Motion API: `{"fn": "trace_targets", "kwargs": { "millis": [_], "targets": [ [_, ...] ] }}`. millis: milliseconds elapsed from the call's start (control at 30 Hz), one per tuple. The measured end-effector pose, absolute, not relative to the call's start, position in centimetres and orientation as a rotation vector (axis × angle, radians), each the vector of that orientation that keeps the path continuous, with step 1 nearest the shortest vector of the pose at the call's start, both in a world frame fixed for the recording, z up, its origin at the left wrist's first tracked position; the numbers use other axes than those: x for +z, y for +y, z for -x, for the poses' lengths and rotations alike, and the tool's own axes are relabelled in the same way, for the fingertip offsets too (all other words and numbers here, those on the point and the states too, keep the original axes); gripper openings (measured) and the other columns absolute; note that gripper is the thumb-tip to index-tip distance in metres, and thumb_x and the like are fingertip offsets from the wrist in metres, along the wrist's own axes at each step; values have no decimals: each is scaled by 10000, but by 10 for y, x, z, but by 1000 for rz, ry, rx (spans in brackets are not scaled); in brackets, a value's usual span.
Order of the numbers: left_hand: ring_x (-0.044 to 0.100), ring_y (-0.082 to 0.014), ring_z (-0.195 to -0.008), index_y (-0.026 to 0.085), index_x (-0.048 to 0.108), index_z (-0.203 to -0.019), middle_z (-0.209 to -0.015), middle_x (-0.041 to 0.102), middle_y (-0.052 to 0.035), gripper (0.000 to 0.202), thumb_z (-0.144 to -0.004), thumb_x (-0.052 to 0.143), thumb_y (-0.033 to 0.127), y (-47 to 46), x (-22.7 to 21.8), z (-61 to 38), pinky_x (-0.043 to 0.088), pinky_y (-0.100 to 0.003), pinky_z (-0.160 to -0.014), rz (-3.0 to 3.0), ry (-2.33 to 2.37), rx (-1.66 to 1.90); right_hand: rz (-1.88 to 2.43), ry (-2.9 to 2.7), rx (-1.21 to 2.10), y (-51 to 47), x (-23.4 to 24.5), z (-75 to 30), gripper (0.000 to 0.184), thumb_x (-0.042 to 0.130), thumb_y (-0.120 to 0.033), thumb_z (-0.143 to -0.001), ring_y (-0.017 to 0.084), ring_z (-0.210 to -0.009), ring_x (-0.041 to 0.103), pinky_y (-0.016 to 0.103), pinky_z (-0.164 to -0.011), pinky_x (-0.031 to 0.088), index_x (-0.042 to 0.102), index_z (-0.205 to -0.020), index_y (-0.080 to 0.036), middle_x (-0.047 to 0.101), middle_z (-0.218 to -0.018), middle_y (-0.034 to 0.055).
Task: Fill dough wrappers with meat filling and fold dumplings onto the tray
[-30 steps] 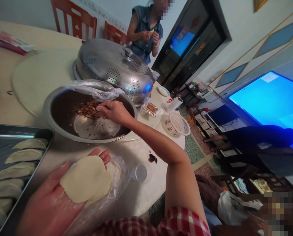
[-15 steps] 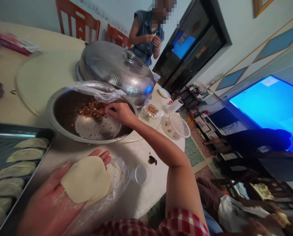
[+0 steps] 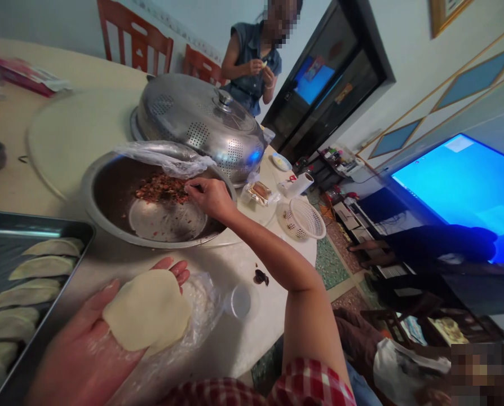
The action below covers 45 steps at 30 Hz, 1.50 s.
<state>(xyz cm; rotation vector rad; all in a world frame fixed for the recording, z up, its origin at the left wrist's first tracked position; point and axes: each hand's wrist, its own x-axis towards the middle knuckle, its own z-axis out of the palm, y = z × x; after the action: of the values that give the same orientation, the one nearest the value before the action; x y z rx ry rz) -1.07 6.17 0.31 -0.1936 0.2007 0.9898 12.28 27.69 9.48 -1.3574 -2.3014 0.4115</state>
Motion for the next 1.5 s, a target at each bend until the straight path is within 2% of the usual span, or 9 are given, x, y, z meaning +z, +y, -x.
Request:
{"fn": "trace_targets", "kwargs": {
  "millis": [333, 567, 700, 833, 967, 1033, 1167, 1367, 1500],
  "targets": [
    [658, -227, -1249, 301, 674, -1318, -1415, 610, -32, 431, -939, 571, 478, 63, 1, 17, 548, -358, -1032, 165, 123, 1018, 1333, -2248, 462, 265, 91, -135, 207, 640, -214, -907, 127, -694, 653, 251, -738, 498, 797, -1030, -161, 787, -867, 28],
    [669, -264, -1229, 161, 677, -1300, -1360, 663, -123, 441, -1004, 411, 350, 74, 1, 26, 568, -398, -1016, 166, 154, 1124, 1153, -1869, 765, 223, 87, -167, 169, 712, -315, -832, 162, -756, 732, 304, -746, 594, 760, -950, -204, 798, -877, 40],
    [717, -297, -1139, 57, 489, -1464, -1263, 709, -215, 536, -1013, 333, 303, 79, 16, 23, 600, -411, -947, 217, 412, 1238, 1056, -1644, 941, 181, 95, -191, 254, 780, -460, -768, 191, -792, 770, 361, -791, 643, 736, -892, -242, 802, -831, 39],
    [762, -255, -1011, 9, 405, -1502, -1110, 775, -192, 578, -1041, 292, 340, 82, 37, 17, 593, -366, -944, 262, 540, 1257, 1050, -1718, 958, 137, 107, -211, 252, 764, -501, -816, 195, -771, 777, 358, -748, 659, 732, -901, -266, 806, -821, 46],
    [779, -208, -830, 65, 477, -1459, -928, 811, -93, 518, -1062, 312, 355, 83, 47, 11, 629, -318, -805, 296, 546, 1293, 1010, -2047, 737, 109, 114, -217, 97, 646, -319, -952, 170, -825, 781, 306, -748, 651, 717, -1003, -277, 813, -910, 45],
    [775, -209, -788, 78, 483, -1457, -889, 807, -81, 535, -1065, 289, 385, 84, 48, 8, 636, -306, -728, 285, 555, 1315, 920, -2248, 474, 102, 115, -215, 128, 602, -205, -965, 151, -777, 772, 270, -696, 638, 702, -1036, -244, 807, -897, 45],
    [772, -250, -743, 15, 462, -1459, -870, 794, -138, 616, -1060, 216, 415, 86, 46, 2, 639, -344, -641, 224, 570, 1359, 658, -2482, 54, 96, 114, -206, 187, 543, -75, -958, 143, -779, 767, 230, -682, 628, 662, -1079, -152, 798, -909, 76],
    [779, -281, -845, -58, 397, -1476, -967, 776, -224, 664, -1057, 210, 423, 87, 39, 1, 641, -351, -676, 175, 518, 1386, 548, -2618, -104, 84, 114, -203, 308, 497, 25, -917, 176, -1005, 767, 283, -865, 650, 627, -1145, -136, 789, -1068, 120],
    [773, -279, -850, -41, 405, -1475, -971, 770, -223, 669, -1052, 229, 446, 88, 35, 0, 633, -353, -686, 192, 526, 1366, 519, -2677, -280, 75, 120, -203, 258, 443, -33, -984, 197, -1046, 765, 312, -899, 653, 636, -1136, -108, 786, -1097, 140]
  ]
}}
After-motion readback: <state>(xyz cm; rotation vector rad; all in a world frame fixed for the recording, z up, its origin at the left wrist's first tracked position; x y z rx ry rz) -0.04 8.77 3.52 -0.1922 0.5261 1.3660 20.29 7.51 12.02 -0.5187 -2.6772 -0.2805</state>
